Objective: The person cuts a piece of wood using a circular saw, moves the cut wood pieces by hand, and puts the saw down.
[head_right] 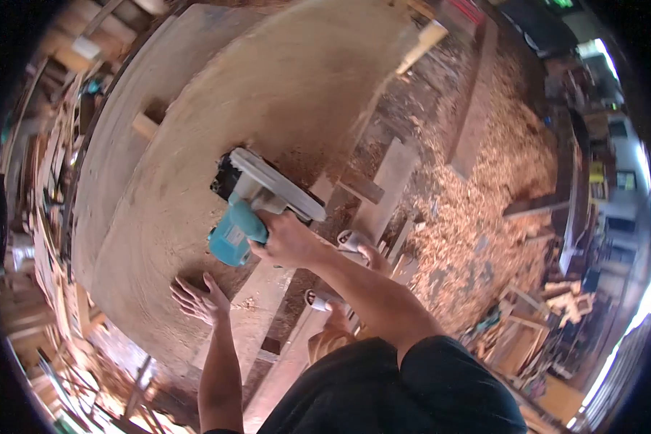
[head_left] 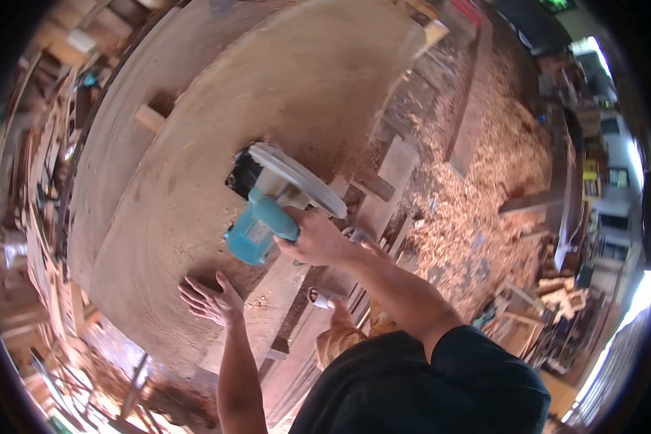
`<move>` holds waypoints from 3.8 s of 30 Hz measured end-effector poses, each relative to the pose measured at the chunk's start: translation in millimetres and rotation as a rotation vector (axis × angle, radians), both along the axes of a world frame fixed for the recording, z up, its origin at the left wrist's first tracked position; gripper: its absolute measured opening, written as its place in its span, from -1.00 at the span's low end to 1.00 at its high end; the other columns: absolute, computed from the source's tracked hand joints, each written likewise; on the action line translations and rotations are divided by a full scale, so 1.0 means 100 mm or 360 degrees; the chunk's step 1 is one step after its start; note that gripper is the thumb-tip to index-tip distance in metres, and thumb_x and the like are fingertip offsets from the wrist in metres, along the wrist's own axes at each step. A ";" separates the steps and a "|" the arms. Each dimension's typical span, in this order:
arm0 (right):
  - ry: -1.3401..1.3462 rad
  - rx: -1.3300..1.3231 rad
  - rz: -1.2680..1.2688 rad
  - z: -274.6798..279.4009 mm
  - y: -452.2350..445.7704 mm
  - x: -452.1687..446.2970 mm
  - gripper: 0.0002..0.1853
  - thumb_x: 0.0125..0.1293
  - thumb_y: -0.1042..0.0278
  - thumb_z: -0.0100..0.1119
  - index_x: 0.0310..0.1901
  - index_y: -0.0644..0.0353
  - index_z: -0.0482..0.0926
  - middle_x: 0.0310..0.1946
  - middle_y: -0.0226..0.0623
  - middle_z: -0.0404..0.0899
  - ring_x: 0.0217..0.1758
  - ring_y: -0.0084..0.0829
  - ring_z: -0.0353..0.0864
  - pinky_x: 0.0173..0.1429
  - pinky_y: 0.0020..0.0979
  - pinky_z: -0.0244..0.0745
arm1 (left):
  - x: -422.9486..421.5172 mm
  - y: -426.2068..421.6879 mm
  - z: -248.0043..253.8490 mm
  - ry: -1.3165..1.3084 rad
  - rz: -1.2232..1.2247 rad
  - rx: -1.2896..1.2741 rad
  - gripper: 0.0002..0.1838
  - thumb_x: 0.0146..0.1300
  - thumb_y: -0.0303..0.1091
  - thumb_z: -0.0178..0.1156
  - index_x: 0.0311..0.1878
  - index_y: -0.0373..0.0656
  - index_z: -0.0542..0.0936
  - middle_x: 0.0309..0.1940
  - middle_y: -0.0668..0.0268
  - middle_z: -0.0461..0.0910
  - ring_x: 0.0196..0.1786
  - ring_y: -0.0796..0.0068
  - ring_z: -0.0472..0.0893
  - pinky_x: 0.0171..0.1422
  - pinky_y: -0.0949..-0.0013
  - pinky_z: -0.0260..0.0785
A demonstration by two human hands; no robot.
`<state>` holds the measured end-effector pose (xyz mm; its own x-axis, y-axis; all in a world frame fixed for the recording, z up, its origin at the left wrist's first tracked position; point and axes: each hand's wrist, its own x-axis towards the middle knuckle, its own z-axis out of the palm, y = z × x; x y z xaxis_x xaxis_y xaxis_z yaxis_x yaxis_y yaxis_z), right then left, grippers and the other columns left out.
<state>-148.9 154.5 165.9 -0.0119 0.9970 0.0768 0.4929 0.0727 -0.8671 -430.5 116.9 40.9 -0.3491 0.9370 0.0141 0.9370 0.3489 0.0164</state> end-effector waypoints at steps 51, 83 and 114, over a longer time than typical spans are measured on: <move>-0.0492 -0.1078 -0.0509 -1.23 -2.90 1.48 -0.60 0.29 -0.06 0.16 -0.19 0.18 0.62 -0.21 -0.04 0.67 -0.12 -0.04 0.67 -0.08 -0.08 0.54 | -0.12 -0.05 -0.23 0.0169 -0.0054 0.0190 -0.18 0.34 0.32 0.01 0.48 -0.07 0.24 0.48 0.11 0.20 0.51 0.06 0.19 0.46 -0.12 0.08; -0.0105 -0.0527 -0.0397 0.17 0.05 -0.30 -0.82 0.16 0.41 0.36 -0.26 0.29 0.60 -0.49 -0.39 0.57 -0.45 -0.58 0.50 -0.35 -0.41 0.44 | -0.27 0.33 0.19 -0.0246 0.0350 -0.0143 0.03 0.17 0.35 0.11 0.57 -0.04 0.05 0.59 0.00 -0.12 0.63 -0.03 -0.18 0.58 -0.27 -0.36; -0.0195 -0.0401 -0.0719 0.19 -2.02 0.47 -0.52 0.01 0.46 0.51 -0.05 0.42 0.51 -0.36 -0.21 0.58 -0.35 -0.45 0.62 -0.29 -0.34 0.54 | -0.28 0.26 0.04 -0.0086 0.0313 0.0006 -0.06 0.25 0.35 0.10 0.57 0.07 0.08 0.59 0.11 -0.07 0.62 0.04 -0.12 0.58 -0.25 -0.28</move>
